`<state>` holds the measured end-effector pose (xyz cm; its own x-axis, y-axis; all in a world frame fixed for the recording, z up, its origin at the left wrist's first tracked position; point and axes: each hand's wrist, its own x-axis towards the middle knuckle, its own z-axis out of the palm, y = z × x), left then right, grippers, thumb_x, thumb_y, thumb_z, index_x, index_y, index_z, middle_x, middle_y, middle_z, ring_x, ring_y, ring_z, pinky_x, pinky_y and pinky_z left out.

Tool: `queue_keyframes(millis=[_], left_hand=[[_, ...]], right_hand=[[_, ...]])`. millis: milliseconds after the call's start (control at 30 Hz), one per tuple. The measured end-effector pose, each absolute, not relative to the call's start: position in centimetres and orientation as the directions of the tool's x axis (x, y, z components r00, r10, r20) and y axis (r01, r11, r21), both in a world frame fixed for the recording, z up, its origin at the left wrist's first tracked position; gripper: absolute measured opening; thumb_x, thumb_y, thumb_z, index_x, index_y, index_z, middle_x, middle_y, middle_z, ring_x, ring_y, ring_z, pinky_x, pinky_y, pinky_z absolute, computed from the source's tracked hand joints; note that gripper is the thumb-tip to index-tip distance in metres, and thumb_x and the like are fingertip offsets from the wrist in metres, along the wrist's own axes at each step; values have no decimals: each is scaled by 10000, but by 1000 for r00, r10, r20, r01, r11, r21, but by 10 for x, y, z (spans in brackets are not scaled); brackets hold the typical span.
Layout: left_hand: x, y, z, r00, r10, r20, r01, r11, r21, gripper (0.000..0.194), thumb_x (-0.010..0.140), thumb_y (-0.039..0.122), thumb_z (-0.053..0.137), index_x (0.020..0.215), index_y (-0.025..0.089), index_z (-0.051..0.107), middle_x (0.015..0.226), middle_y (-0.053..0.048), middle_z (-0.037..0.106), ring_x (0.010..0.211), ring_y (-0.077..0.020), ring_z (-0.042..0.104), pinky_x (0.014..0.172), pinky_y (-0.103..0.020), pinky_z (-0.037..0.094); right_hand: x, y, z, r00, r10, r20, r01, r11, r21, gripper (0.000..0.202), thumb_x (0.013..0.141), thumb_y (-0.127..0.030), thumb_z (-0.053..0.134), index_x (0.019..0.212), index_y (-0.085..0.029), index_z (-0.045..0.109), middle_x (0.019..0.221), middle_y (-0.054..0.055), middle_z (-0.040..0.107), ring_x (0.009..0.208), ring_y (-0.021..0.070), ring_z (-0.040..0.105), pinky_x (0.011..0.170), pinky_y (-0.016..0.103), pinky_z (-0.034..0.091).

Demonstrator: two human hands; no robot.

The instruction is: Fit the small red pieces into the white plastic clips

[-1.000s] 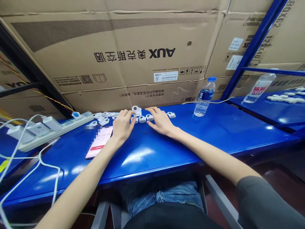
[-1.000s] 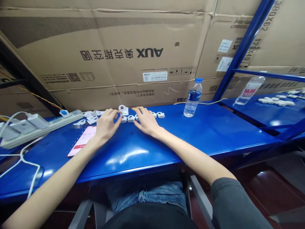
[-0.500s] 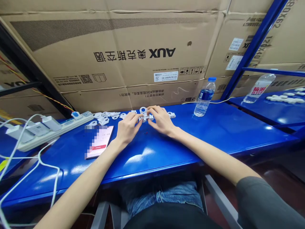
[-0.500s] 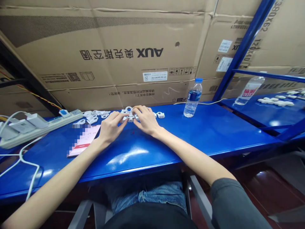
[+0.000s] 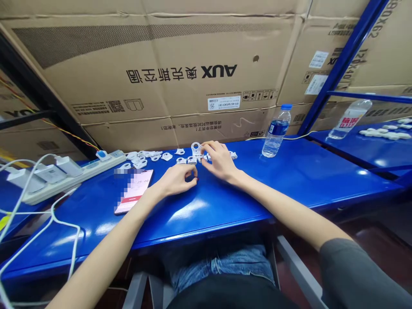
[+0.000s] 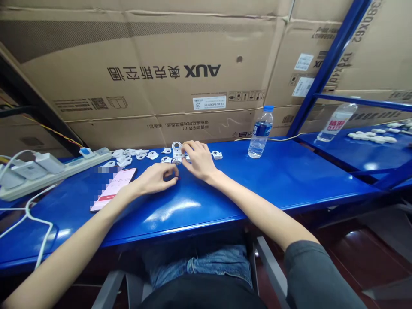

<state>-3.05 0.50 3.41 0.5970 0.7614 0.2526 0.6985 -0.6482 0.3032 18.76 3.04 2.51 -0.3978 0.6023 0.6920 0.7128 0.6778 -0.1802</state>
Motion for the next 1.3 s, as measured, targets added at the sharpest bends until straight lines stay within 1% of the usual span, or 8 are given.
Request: queue_keyframes(millis=[133, 300, 367, 533, 633, 733, 933, 1300], left_hand=[[-32, 5, 32, 607, 771, 194, 729, -637, 250, 98, 827, 296, 638, 874, 231, 694, 790, 1, 678, 715, -180, 594, 660, -293, 405], [-31, 6, 30, 625, 746, 229, 719, -665, 202, 111, 867, 253, 584, 850, 233, 692, 798, -14, 693, 719, -185, 602, 659, -294, 405], [-30, 7, 30, 596, 744, 301, 730, -658, 182, 136, 889, 263, 566, 886, 228, 697, 789, -17, 677, 723, -184, 599, 665, -293, 404], [-29, 6, 37, 383, 691, 613, 780, -598, 186, 192, 941, 280, 532, 954, 195, 704, 693, 9, 571, 664, -155, 555, 678, -273, 413], [-28, 5, 38, 303, 634, 711, 786, -589, 190, 222, 972, 297, 534, 934, 181, 719, 629, 27, 506, 617, -142, 525, 667, -273, 408], [-27, 5, 37, 263, 630, 731, 808, -558, 190, 244, 986, 324, 548, 932, 182, 739, 609, 29, 497, 617, -144, 530, 666, -276, 405], [-26, 6, 34, 209, 623, 753, 832, -518, 198, 248, 997, 342, 557, 975, 211, 766, 608, 22, 534, 639, -152, 561, 694, -276, 422], [-26, 5, 34, 284, 614, 737, 824, -550, 140, 266, 1009, 314, 553, 1002, 197, 792, 667, -5, 629, 666, -162, 602, 698, -285, 435]], right_hand=[[187, 29, 25, -403, 607, 685, 716, 676, -178, 180, 954, -229, 592, 1128, -222, 637, 1316, 100, 678, 1213, 277, 581, 1054, 419, 413], [186, 30, 24, -417, 610, 674, 714, 678, -172, 189, 953, -232, 586, 1136, -226, 634, 1321, 96, 675, 1220, 276, 578, 1060, 416, 410], [187, 30, 24, -417, 610, 674, 717, 676, -169, 186, 952, -229, 587, 1133, -225, 632, 1324, 98, 673, 1218, 275, 577, 1062, 412, 409], [187, 31, 23, -428, 598, 678, 711, 686, -156, 168, 952, -209, 585, 1113, -211, 634, 1304, 98, 685, 1195, 270, 583, 1043, 399, 404], [186, 30, 22, -435, 601, 670, 707, 689, -159, 172, 949, -206, 584, 1112, -217, 638, 1309, 96, 687, 1194, 273, 583, 1039, 400, 405], [185, 29, 22, -444, 605, 661, 707, 690, -157, 188, 954, -207, 570, 1127, -221, 643, 1320, 101, 680, 1201, 279, 579, 1046, 412, 403], [183, 29, 20, -470, 581, 664, 695, 708, -128, 180, 962, -204, 554, 1114, -221, 650, 1312, 98, 686, 1178, 281, 586, 1037, 423, 405], [181, 27, 21, -489, 558, 670, 675, 729, -115, 172, 964, -182, 553, 1098, -212, 657, 1299, 85, 696, 1164, 270, 589, 1035, 419, 410]])
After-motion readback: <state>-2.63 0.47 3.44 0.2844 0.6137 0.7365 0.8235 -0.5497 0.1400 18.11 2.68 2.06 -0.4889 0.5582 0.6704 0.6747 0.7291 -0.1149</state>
